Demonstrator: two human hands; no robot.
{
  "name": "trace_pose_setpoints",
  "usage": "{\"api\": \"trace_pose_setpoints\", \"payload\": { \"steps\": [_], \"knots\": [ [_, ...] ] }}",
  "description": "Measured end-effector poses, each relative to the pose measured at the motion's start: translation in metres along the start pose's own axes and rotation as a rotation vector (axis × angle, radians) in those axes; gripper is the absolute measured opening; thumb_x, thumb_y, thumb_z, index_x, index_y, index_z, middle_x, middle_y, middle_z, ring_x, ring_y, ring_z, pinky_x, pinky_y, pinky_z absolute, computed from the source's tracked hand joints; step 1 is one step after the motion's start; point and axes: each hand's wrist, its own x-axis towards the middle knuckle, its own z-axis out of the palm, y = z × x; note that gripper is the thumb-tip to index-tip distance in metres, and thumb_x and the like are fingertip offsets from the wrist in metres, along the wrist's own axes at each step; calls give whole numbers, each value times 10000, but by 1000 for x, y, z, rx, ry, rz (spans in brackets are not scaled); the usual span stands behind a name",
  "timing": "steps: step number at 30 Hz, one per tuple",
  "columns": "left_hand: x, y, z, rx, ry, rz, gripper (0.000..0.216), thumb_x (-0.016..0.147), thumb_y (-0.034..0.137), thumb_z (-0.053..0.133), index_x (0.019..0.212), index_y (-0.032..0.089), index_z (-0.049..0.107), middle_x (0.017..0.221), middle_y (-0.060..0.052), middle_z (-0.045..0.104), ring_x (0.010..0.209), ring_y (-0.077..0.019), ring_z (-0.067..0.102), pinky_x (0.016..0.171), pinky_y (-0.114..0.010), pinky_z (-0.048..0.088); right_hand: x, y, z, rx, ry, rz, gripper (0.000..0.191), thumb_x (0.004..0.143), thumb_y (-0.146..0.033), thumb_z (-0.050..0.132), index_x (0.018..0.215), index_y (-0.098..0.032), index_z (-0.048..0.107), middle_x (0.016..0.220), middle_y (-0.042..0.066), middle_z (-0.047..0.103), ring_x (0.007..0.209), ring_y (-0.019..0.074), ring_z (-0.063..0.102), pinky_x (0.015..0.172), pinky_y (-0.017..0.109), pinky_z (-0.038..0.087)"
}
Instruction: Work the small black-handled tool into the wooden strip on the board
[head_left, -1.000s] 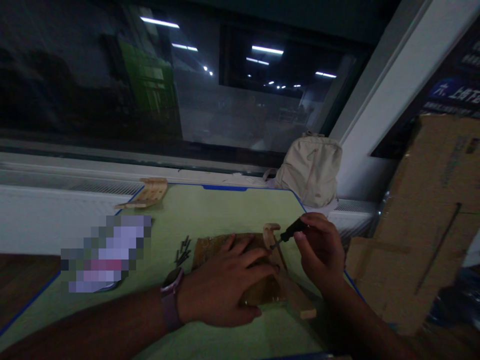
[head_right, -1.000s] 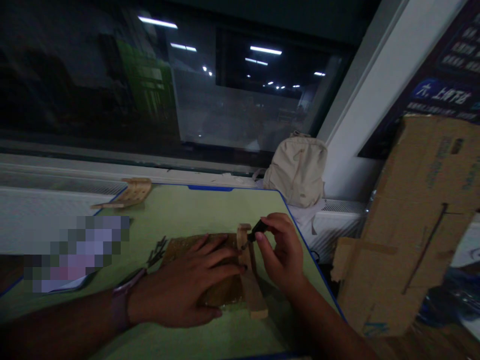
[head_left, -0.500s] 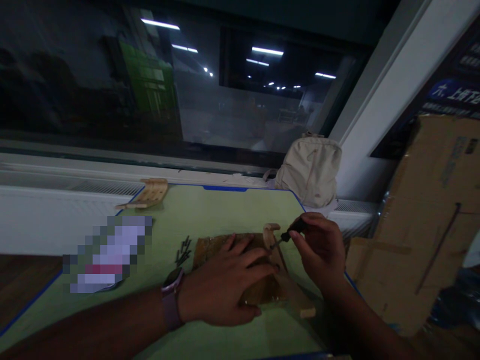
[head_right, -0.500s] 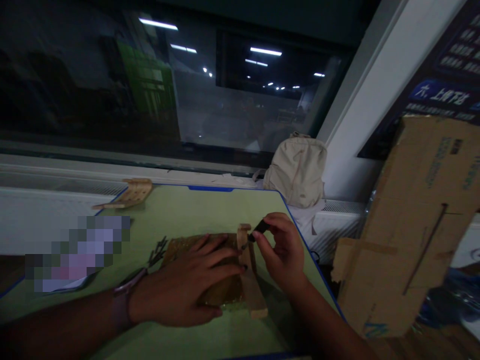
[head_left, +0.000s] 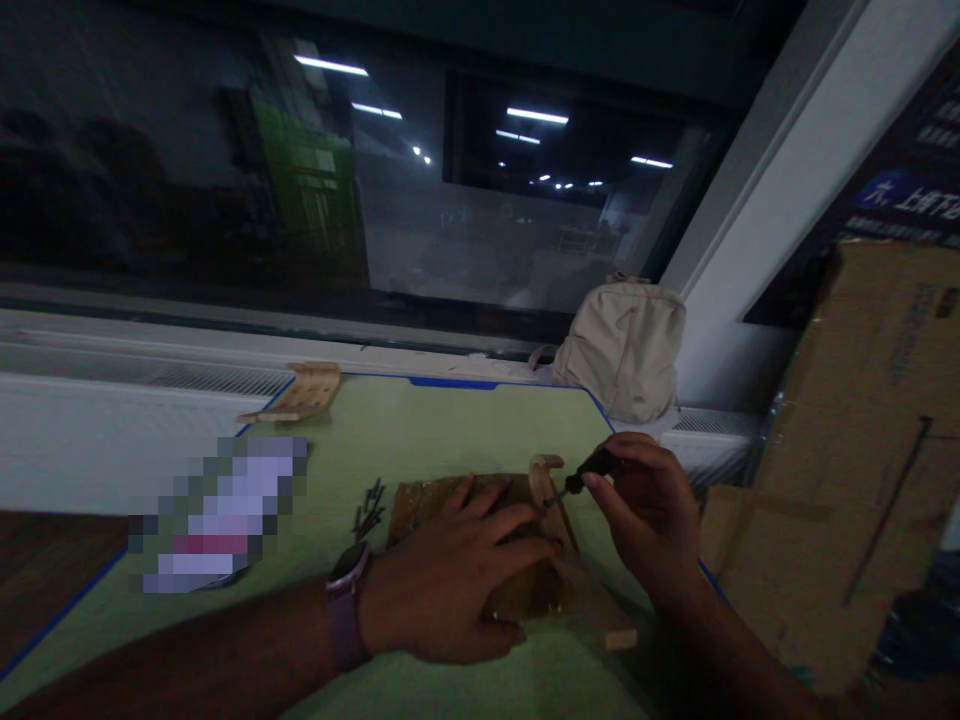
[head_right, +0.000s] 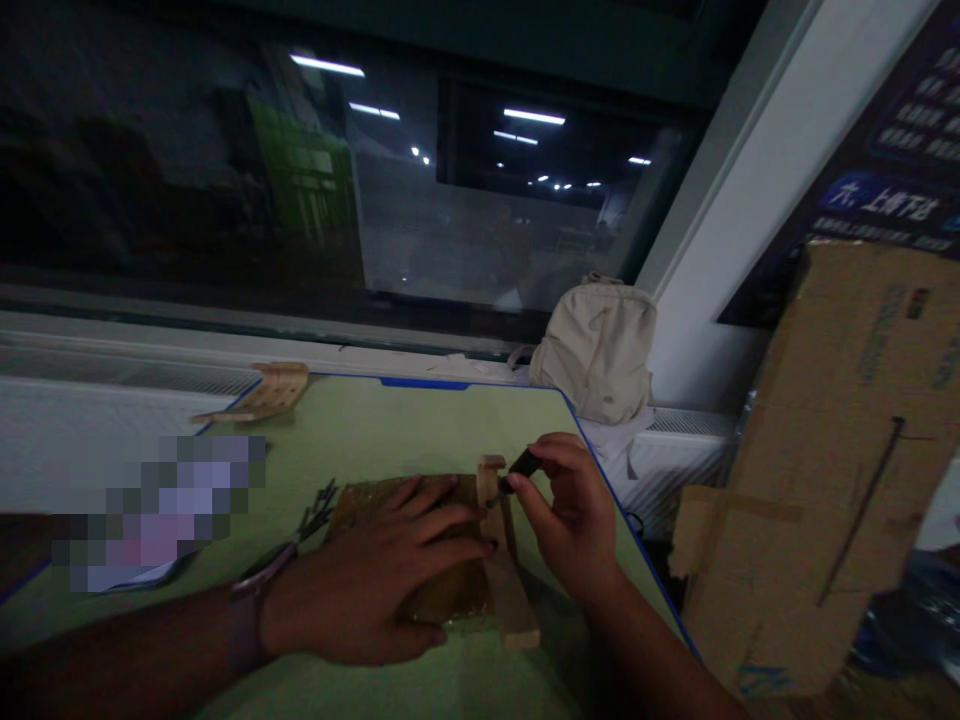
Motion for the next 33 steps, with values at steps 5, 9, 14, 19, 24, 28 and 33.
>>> {"api": "trace_pose_setpoints", "payload": {
  "steps": [5,9,14,19,24,28,33],
  "knots": [
    [-2,0,2,2,20,5,754,860,502,869,1529,324,570,1531,-69,602,1496,-455,460,1275,-730,301,0,-3,1,-26,-61,5,212,1033,-268,698,1238,-296,745,1155,86,722,1085,223,746,901,387,671],
    [-1,0,2,-2,3,1,758,870,498,863,1543,322,560,1544,-72,599,1496,-462,467,1267,-752,310,-3,-5,1,35,-96,75,208,1062,-249,660,1246,-299,744,1143,80,788,1037,227,807,886,418,694],
    [-2,1,1,-15,-12,-11,771,874,474,870,1557,333,539,1607,-63,556,1541,-466,417,1275,-767,281,-2,-3,0,39,-19,26,242,947,-218,827,1156,-307,744,1036,41,734,935,188,750,748,303,646],
    [-3,2,0,-13,-5,5,765,873,465,867,1551,320,544,1591,-71,567,1534,-467,413,1279,-754,273,0,-4,1,-5,-27,-15,228,980,-234,777,1191,-308,733,1074,62,711,1000,208,733,806,332,658],
    [-2,3,-2,-14,-7,0,728,873,457,869,1522,318,569,1568,-76,581,1527,-470,413,1276,-752,275,-3,-7,3,65,-67,71,200,1059,-234,667,1238,-301,724,1170,75,790,1048,218,802,905,399,685],
    [-1,3,-2,-18,-11,0,764,874,468,874,1551,329,549,1575,-68,576,1540,-469,405,1273,-741,296,-3,-4,1,71,-20,69,210,997,-219,765,1188,-294,719,1066,44,765,922,186,792,784,330,678],
    [-1,2,-2,-12,-26,-10,782,878,476,868,1570,333,534,1589,-66,569,1562,-477,378,1277,-757,281,2,-1,-3,-28,-33,-50,241,951,-176,799,1154,-298,753,996,35,695,893,172,709,716,275,628]
  ]
}}
